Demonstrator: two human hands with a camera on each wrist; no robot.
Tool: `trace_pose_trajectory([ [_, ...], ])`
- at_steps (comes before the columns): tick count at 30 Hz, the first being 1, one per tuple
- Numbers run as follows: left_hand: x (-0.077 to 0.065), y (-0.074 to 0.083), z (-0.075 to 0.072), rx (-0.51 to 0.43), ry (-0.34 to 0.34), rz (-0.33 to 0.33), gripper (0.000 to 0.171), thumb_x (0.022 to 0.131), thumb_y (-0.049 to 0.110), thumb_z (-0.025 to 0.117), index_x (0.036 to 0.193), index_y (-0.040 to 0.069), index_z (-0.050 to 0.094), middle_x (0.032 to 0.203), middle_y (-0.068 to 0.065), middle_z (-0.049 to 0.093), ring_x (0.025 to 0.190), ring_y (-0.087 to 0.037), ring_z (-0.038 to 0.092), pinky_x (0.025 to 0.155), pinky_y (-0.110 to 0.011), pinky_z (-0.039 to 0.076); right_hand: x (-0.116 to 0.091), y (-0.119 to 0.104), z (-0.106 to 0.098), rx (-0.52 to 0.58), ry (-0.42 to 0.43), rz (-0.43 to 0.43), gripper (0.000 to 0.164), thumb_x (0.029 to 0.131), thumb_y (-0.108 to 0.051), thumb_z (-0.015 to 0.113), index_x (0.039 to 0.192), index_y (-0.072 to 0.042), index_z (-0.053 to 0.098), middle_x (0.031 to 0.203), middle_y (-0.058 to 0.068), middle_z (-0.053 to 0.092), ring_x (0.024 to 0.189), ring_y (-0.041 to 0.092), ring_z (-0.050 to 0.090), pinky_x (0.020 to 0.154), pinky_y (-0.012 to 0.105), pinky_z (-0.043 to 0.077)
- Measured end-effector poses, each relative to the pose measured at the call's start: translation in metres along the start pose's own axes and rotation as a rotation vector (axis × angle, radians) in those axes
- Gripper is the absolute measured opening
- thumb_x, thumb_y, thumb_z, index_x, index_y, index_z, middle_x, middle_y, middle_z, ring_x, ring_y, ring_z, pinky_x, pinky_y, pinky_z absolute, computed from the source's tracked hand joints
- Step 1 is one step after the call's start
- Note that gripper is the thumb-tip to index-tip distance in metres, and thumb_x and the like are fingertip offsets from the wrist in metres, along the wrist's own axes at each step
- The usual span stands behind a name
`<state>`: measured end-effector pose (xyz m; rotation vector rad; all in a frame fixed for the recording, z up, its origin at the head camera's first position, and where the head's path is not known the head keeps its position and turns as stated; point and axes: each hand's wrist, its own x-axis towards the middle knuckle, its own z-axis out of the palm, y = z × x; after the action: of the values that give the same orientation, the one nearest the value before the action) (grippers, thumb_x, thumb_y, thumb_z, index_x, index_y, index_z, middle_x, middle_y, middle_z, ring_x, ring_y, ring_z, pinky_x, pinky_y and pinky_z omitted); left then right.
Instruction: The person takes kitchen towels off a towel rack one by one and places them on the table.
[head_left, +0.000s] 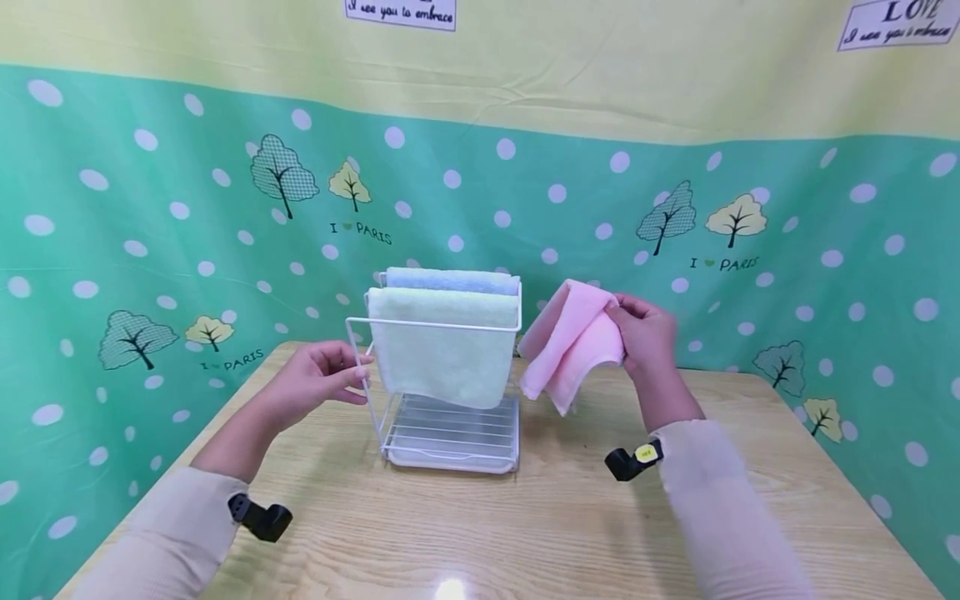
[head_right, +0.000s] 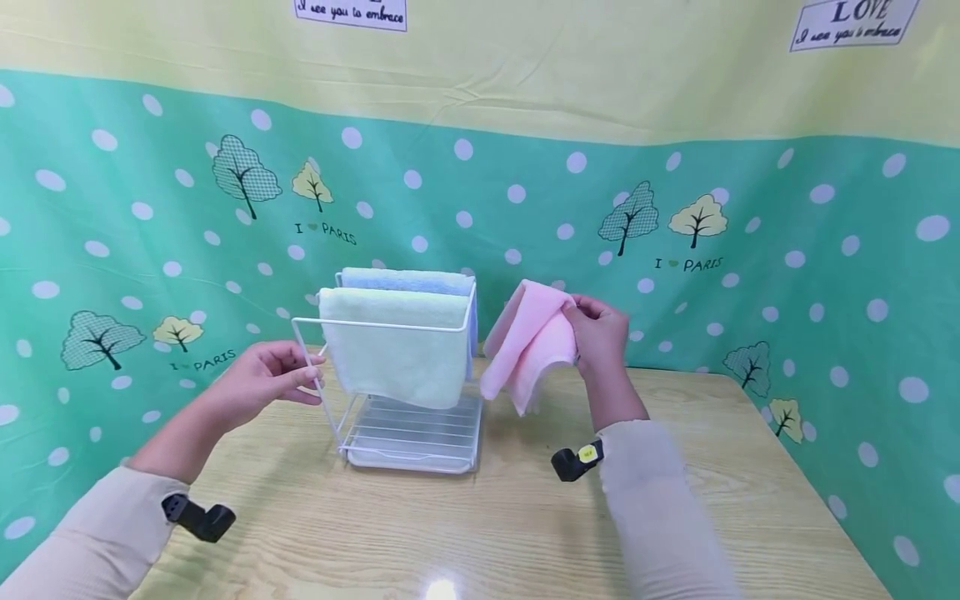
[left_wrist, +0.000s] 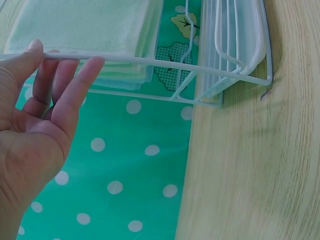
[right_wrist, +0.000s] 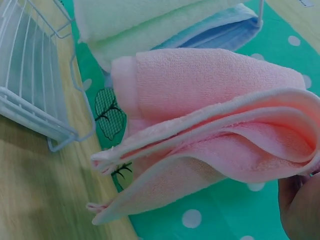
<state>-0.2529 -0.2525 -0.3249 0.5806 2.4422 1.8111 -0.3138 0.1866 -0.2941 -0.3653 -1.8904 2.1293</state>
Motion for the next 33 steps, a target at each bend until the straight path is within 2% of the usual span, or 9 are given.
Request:
trace_pose_trajectory([
  [5, 0.001, -0.001, -0.001, 0.011, 0.007, 0.009, 0.019, 0.094, 0.011, 0.066, 0.097, -0.006, 0.058, 0.107, -0.015, 0.065, 0.091, -0.029, 0.068, 0.075, -0.044, 0.061, 0.002, 0.016, 0.008, 0.081, 0.006, 0.04, 0.031, 0.094, -0.014, 0.066, 0.125, -0.01, 0.066, 0.122, 0.005, 0.056, 0.108, 0.019, 0.058, 0.086, 0.024, 0.056],
  [11, 0.001, -0.002, -0.002, 0.004, 0.01, 0.017, 0.018, 0.094, 0.01, 0.066, 0.097, -0.006, 0.058, 0.106, -0.014, 0.065, 0.089, -0.024, 0.068, 0.074, -0.044, 0.061, 0.004, 0.039, 0.015, 0.206, -0.038, 0.133, 0.034, 0.096, -0.012, 0.062, 0.13, -0.008, 0.061, 0.128, 0.008, 0.056, 0.113, 0.021, 0.058, 0.086, 0.025, 0.056],
  [14, 0.002, -0.002, 0.0, -0.001, 0.006, 0.02, 0.019, 0.094, 0.01, 0.066, 0.097, -0.007, 0.057, 0.105, -0.014, 0.065, 0.09, -0.025, 0.068, 0.074, -0.044, 0.061, 0.005, 0.051, 0.013, 0.271, -0.066, 0.184, 0.038, 0.098, -0.011, 0.058, 0.136, -0.008, 0.056, 0.136, 0.01, 0.052, 0.121, 0.023, 0.054, 0.09, 0.025, 0.055],
  [18, 0.003, -0.002, 0.0, 0.001, 0.001, 0.016, 0.019, 0.094, 0.011, 0.066, 0.097, -0.006, 0.058, 0.106, -0.015, 0.065, 0.091, -0.029, 0.068, 0.075, -0.044, 0.061, 0.01, 0.066, 0.003, 0.312, -0.051, 0.225, 0.043, 0.099, -0.007, 0.056, 0.141, -0.006, 0.05, 0.141, 0.01, 0.049, 0.127, 0.022, 0.049, 0.094, 0.023, 0.052],
  [23, 0.002, -0.002, 0.0, 0.009, 0.006, 0.0, 0.02, 0.094, 0.012, 0.067, 0.098, -0.005, 0.058, 0.108, -0.017, 0.064, 0.092, -0.032, 0.067, 0.075, -0.044, 0.061, 0.018, 0.08, -0.017, 0.226, -0.015, 0.215, 0.045, 0.098, -0.008, 0.057, 0.142, -0.004, 0.047, 0.135, 0.01, 0.049, 0.12, 0.02, 0.052, 0.093, 0.022, 0.052],
  [33, 0.003, -0.005, -0.002, 0.005, 0.011, 0.004, 0.022, 0.094, 0.012, 0.067, 0.097, -0.007, 0.057, 0.108, -0.018, 0.064, 0.093, -0.033, 0.066, 0.074, -0.044, 0.061, 0.025, 0.097, -0.058, -0.1, -0.018, 0.164, 0.052, 0.098, -0.022, 0.06, 0.145, -0.006, 0.044, 0.138, 0.013, 0.045, 0.111, 0.021, 0.054, 0.08, 0.02, 0.057],
])
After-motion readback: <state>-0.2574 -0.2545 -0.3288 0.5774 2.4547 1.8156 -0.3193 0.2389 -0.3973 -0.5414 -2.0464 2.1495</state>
